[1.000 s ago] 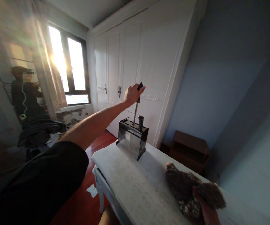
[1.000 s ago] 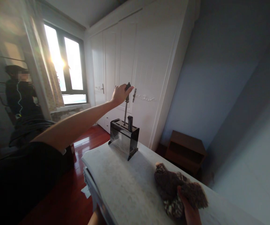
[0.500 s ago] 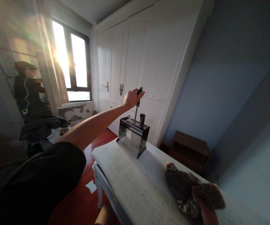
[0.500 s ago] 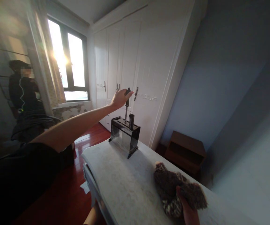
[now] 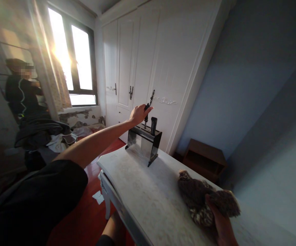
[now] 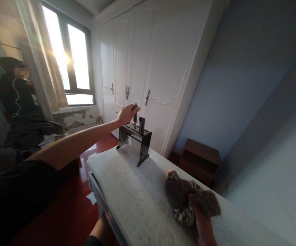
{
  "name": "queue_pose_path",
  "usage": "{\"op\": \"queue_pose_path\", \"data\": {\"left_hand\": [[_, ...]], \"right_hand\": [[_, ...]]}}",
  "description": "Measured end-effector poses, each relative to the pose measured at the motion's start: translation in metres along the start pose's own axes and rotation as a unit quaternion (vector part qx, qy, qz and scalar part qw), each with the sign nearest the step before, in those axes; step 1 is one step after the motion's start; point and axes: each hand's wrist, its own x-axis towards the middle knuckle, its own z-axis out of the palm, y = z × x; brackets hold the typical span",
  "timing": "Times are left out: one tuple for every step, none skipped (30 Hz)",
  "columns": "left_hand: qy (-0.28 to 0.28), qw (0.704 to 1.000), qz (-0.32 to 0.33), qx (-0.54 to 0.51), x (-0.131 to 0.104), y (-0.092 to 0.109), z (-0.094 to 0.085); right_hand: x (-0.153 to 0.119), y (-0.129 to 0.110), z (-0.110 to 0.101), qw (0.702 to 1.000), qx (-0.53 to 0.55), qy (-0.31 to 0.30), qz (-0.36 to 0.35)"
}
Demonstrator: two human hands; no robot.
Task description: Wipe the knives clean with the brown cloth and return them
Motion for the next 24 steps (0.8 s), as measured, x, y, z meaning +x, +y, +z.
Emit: {"op": "queue_pose_path", "data": {"left_hand": [[-0.001, 1.0, -0.001, -0.003, -0.003, -0.003, 0.004], [-0.002, 1.0, -0.002, -0.007, -0.006, -0.006, 0.007], [-0.003, 1.0, -0.005, -0.011, -0.008, -0.008, 0.01], [-0.004, 1.0, -0.009, -0.014, -0.01, -0.01, 0.013], [-0.007, 1.0, -0.015, -0.017, -0.013, -0.012, 0.015], [-0.01, 1.0, -0.022, -0.02, -0.015, -0.013, 0.017], [-0.014, 0.999, -0.03, -0.024, -0.017, -0.013, 0.018], [-0.019, 0.999, -0.035, -0.028, -0.02, -0.014, 0.02], [-0.023, 0.998, -0.039, -0.031, -0.022, -0.015, 0.021], [-0.026, 0.998, -0.042, -0.034, -0.024, -0.015, 0.023], [-0.027, 0.998, -0.044, -0.036, -0.026, -0.016, 0.024], [-0.027, 0.998, -0.047, -0.037, -0.027, -0.017, 0.025], [-0.025, 0.998, -0.052, -0.04, -0.028, -0.018, 0.027], [-0.022, 0.997, -0.059, -0.044, -0.029, -0.018, 0.028], [-0.021, 0.996, -0.066, -0.049, -0.029, -0.019, 0.029], [-0.02, 0.996, -0.072, -0.053, -0.029, -0.02, 0.029], [-0.019, 0.995, -0.077, -0.056, -0.029, -0.02, 0.03], [-0.019, 0.995, -0.08, -0.057, -0.029, -0.021, 0.031], [-0.021, 0.995, -0.083, -0.059, -0.029, -0.021, 0.031], [-0.024, 0.994, -0.086, -0.061, -0.029, -0.021, 0.031], [-0.029, 0.993, -0.09, -0.064, -0.03, -0.021, 0.032], [-0.037, 0.993, -0.095, -0.065, -0.031, -0.021, 0.032], [-0.046, 0.992, -0.099, -0.065, -0.033, -0.021, 0.032], [-0.054, 0.991, -0.102, -0.063, -0.035, -0.021, 0.033]], "right_hand": [[-0.001, -0.001, 0.001, 1.0, 0.007, 0.002, 0.017], [-0.001, -0.003, 0.001, 0.999, 0.013, 0.003, 0.031], [-0.002, -0.004, 0.002, 0.999, 0.017, 0.002, 0.038], [-0.003, -0.005, 0.003, 0.999, 0.02, 0.003, 0.037], [-0.004, -0.006, 0.003, 0.999, 0.022, 0.005, 0.032], [-0.004, -0.006, 0.003, 0.999, 0.023, 0.008, 0.025], [-0.004, -0.006, 0.003, 1.0, 0.023, 0.009, 0.018], [-0.004, -0.005, 0.003, 1.0, 0.024, 0.011, 0.011], [-0.004, -0.004, 0.003, 1.0, 0.024, 0.011, 0.004], [-0.003, -0.004, 0.002, 1.0, 0.026, 0.011, -0.001], [-0.003, -0.003, 0.002, 0.999, 0.03, 0.009, -0.004], [-0.003, -0.002, 0.002, 0.999, 0.037, 0.009, -0.005], [-0.003, -0.002, 0.002, 0.999, 0.045, 0.009, -0.004], [-0.003, -0.002, 0.002, 0.999, 0.053, 0.011, -0.002], [-0.003, -0.002, 0.002, 0.998, 0.06, 0.013, 0.001], [-0.003, -0.002, 0.002, 0.998, 0.066, 0.013, 0.006], [-0.003, -0.002, 0.002, 0.997, 0.07, 0.011, 0.01], [-0.002, -0.002, 0.003, 0.997, 0.072, 0.008, 0.014], [-0.002, -0.002, 0.003, 0.997, 0.072, 0.007, 0.015], [-0.001, -0.002, 0.003, 0.997, 0.07, 0.007, 0.016], [-0.001, -0.003, 0.004, 0.998, 0.067, 0.009, 0.013], [-0.001, -0.003, 0.004, 0.998, 0.065, 0.01, 0.009], [-0.002, -0.003, 0.004, 0.998, 0.065, 0.01, 0.005], [-0.003, -0.004, 0.005, 0.998, 0.068, 0.008, 0.003]]}}
